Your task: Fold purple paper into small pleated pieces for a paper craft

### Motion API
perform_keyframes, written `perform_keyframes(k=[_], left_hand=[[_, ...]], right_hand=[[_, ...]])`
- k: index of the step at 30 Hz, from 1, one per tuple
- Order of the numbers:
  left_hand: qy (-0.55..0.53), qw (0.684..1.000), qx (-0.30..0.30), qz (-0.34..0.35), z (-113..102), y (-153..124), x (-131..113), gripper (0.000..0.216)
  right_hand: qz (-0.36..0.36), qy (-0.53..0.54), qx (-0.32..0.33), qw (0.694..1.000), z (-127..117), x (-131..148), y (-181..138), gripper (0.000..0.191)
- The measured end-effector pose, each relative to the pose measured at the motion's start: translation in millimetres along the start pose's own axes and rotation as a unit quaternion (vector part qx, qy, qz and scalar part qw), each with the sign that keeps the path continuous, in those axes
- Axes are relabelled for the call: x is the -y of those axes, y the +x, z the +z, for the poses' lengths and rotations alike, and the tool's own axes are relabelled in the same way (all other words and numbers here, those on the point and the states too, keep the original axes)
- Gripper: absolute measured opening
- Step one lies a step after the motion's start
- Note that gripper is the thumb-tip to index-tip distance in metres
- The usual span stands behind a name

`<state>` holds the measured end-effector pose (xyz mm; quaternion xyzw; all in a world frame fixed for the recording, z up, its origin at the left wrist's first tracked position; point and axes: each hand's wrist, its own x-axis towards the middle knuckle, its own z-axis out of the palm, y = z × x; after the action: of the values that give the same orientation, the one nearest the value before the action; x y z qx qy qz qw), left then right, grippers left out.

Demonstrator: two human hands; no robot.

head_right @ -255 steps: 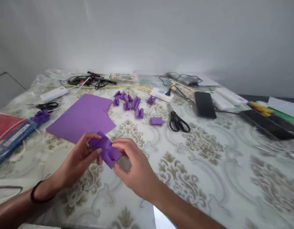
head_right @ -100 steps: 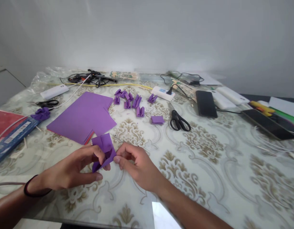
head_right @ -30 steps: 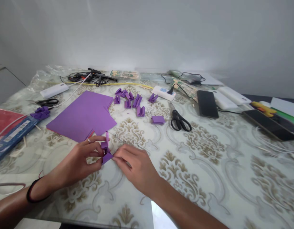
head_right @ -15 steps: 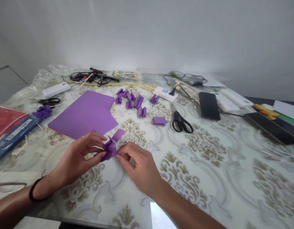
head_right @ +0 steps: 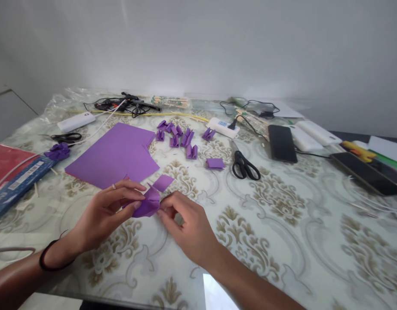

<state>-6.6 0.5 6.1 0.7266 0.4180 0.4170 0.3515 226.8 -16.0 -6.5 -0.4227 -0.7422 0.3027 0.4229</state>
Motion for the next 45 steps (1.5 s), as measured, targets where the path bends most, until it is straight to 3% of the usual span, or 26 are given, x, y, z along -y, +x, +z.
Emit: perform_keyframes(k=[4,9,16,24,26,29,34,41,45], left_hand=[[-0.062,0.997,-0.001,-0.043,1,0,1,0.008],[-0.080,0.996,0.010,-0.049,5,-2,1,0.009],[-0.101,0.993,0.026,-0.057,7,-3,1,0.010],[-0.138,0.983,0.020,-0.121,9,-7,2,0.009],[-0.148,0.981,-0.001,-0.129,9,-7,0,0.016],[-0.152,0.979,-0.020,-0.132,10,-5,-4,0.021],[-0.167,0.976,-0.009,-0.141,12,-4,-5,0.038],[-0.188,0.973,0.029,-0.132,11,-8,-6,0.032],[-0.180,0.980,0.023,-0.082,10,-10,-6,0.023]], right_hand=[[-0.003,0.011,0.013,1.000,0,0,0,0.012],[0.026,0.020,0.055,0.998,3,0,-1,0.010],[0.024,0.033,0.064,0.997,3,0,-2,0.010],[0.046,0.051,0.043,0.997,3,2,-5,0.007],[0.060,0.070,0.008,0.996,4,1,-7,0.022],[0.022,0.079,-0.028,0.996,4,1,-7,0.031],[-0.042,0.059,0.019,0.997,2,4,-3,0.027],[-0.002,0.084,0.004,0.996,2,6,-5,0.020],[0.060,0.117,-0.003,0.991,3,3,-6,0.018]])
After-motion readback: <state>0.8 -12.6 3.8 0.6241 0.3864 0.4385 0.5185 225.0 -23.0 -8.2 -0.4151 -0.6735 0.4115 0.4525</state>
